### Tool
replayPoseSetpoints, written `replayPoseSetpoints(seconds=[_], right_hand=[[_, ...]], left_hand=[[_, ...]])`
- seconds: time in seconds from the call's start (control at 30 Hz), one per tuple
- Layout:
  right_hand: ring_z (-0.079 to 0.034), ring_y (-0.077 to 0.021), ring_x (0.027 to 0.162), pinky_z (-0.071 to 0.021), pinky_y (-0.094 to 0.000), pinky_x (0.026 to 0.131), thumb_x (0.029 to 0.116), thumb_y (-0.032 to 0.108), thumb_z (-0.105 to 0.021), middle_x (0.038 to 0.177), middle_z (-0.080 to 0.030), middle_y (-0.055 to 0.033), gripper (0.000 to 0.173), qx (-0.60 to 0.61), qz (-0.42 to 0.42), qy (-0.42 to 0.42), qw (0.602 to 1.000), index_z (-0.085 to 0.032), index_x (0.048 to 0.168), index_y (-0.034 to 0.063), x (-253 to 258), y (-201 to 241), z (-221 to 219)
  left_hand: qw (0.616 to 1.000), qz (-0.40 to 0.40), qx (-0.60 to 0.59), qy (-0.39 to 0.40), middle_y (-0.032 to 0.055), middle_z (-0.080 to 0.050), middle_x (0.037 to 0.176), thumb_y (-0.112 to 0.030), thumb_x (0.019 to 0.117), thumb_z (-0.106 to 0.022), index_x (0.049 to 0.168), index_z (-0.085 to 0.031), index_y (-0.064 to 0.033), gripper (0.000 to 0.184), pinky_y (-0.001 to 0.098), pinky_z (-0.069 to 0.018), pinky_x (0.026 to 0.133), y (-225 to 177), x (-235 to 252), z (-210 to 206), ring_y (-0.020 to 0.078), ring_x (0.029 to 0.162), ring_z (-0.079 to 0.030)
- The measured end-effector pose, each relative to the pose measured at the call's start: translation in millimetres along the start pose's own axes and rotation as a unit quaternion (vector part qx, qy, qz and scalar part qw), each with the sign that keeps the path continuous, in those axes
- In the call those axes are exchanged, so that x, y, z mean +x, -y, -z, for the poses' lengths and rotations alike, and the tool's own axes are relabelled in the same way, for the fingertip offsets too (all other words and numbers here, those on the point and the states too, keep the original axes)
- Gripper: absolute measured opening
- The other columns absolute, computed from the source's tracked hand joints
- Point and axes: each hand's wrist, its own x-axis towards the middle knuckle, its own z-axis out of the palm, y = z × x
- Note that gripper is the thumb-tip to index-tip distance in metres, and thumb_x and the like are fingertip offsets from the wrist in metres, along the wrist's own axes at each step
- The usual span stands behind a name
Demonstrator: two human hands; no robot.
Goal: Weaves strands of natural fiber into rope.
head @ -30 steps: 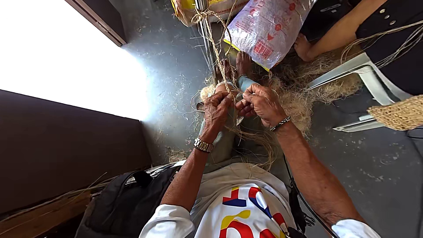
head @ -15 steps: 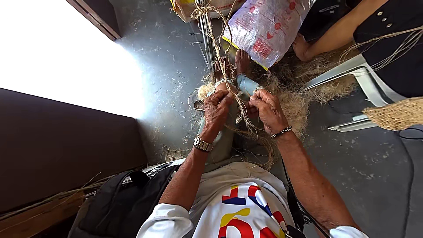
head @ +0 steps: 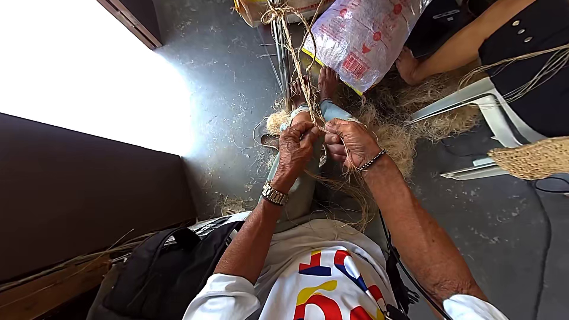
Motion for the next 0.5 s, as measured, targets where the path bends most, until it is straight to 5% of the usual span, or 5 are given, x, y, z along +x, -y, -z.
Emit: replayPoseSetpoints(seconds=[0.17,0.5], right_hand=[[-0.025,-0.0014,0.039,-0.0232,-0.0160,0.036,0.1084,0.020,-0.046,0.055,-0.030,0.0082,0.017,-0.003,0.055,0.025,0.998,-0.054,0.094,0.0160,3,-8,8],[-0.026,-0.0019,0.041,-0.0249,-0.0160,0.036,0.1065,0.016,-0.049,0.057,-0.032,0.0064,0.016,-0.043,0.126,0.070,0.989,-0.056,0.093,0.0142,9,-12,24]], left_hand=[[0.992,0.072,-0.077,0.075,0.0048,-0.059,0.067,-0.017,0.1065,-0.054,0.093,-0.062,-0.0101,0.017,0.0187,-0.0269,0.036,-4,2,11,0.0078,0.040,-0.037],[0.967,0.124,-0.187,0.118,0.0027,-0.058,0.065,-0.010,0.1041,-0.052,0.094,-0.065,-0.0089,0.017,0.0154,-0.0218,0.033,0,13,23,0.0021,0.037,-0.029]])
